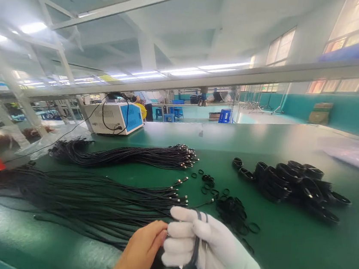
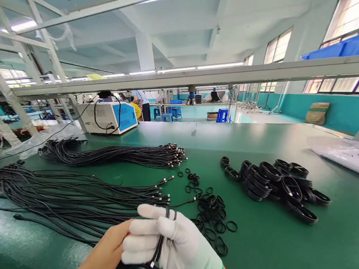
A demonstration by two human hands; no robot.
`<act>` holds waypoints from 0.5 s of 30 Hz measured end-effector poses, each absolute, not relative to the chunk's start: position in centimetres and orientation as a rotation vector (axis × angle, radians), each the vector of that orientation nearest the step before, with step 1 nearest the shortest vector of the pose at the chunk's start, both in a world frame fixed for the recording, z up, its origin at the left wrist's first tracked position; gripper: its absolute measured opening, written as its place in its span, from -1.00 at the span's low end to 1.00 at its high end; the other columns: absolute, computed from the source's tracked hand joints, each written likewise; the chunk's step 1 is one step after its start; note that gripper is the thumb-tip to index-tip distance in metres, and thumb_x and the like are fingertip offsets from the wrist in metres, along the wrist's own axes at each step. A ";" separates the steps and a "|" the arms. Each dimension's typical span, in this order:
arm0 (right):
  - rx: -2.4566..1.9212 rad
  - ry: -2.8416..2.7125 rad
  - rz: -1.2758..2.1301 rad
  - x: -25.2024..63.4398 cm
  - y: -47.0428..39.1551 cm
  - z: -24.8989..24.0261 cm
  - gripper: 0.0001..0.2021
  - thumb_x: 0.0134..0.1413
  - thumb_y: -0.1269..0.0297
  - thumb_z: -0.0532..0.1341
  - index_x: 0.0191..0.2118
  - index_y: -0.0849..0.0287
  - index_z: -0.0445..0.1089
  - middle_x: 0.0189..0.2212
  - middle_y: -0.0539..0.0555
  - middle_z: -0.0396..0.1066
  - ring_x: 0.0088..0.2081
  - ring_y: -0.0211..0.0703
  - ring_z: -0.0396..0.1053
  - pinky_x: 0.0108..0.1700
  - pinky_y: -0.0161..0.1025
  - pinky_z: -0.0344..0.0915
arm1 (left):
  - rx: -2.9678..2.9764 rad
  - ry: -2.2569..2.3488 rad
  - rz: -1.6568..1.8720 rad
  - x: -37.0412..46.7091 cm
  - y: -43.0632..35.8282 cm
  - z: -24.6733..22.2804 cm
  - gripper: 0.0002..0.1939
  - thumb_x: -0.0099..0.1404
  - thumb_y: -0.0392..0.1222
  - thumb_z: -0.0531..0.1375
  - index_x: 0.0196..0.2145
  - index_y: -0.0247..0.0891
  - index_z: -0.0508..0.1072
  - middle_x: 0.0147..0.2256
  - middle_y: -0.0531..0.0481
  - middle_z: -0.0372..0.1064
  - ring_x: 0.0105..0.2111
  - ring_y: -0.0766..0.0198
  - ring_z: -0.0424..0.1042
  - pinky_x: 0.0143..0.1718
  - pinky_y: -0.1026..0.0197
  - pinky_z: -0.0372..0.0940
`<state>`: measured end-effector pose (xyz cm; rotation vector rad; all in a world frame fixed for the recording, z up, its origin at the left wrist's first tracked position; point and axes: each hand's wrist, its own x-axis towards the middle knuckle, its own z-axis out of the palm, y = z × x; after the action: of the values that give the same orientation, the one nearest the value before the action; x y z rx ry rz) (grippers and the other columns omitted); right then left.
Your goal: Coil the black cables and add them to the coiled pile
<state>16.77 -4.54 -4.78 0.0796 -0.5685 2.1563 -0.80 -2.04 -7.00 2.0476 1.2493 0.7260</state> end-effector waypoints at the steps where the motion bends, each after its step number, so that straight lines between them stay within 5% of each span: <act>1: 0.064 -0.557 2.108 17.0 -4.3 -4.6 -0.70 -0.13 0.32 0.35 -0.33 0.26 0.22 -0.53 -0.12 -0.13 -0.50 -0.35 -0.01 -0.38 -0.29 -0.08 | 2.205 1.307 0.714 -1.0 -2.9 -7.8 -0.77 0.29 -0.20 0.01 -0.36 -0.20 0.46 -0.42 0.02 0.43 -0.43 0.26 0.38 -0.41 0.31 0.22; 8: -0.264 -0.753 1.988 16.8 -4.7 -6.8 -0.75 0.09 0.32 0.22 -0.12 0.31 0.29 -0.34 0.12 0.29 -0.32 -0.21 0.29 -0.20 -0.18 0.13 | 3.003 1.190 0.655 0.0 -6.1 -5.2 -0.84 0.26 -0.25 0.09 -0.47 -0.19 0.39 -0.51 0.05 0.37 -0.52 0.25 0.31 -0.47 0.23 0.09; 10: -0.246 -0.861 2.083 16.7 -5.2 -7.5 -0.76 0.09 0.30 0.22 -0.17 0.37 0.30 -0.32 0.18 0.30 -0.32 -0.18 0.29 -0.22 -0.18 0.13 | 2.968 1.041 0.626 0.2 -5.0 -2.5 -0.87 0.19 -0.17 0.21 -0.49 -0.20 0.40 -0.51 0.08 0.37 -0.48 0.27 0.30 -0.43 0.23 0.10; 15: -0.047 -0.716 2.458 16.0 -5.7 -7.5 -0.69 -0.12 0.35 0.34 -0.38 0.29 0.16 -0.51 -0.06 0.06 -0.48 -0.37 0.12 -0.39 -0.36 -0.01 | 2.422 0.917 0.497 0.0 -1.8 0.9 -0.93 0.06 -0.28 0.32 -0.45 -0.23 0.49 -0.44 0.10 0.40 -0.39 0.33 0.34 -0.35 0.34 0.20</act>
<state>15.99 -5.65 -7.45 -0.0466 -0.7163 2.4575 0.01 -1.79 0.90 2.4220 0.9168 0.4973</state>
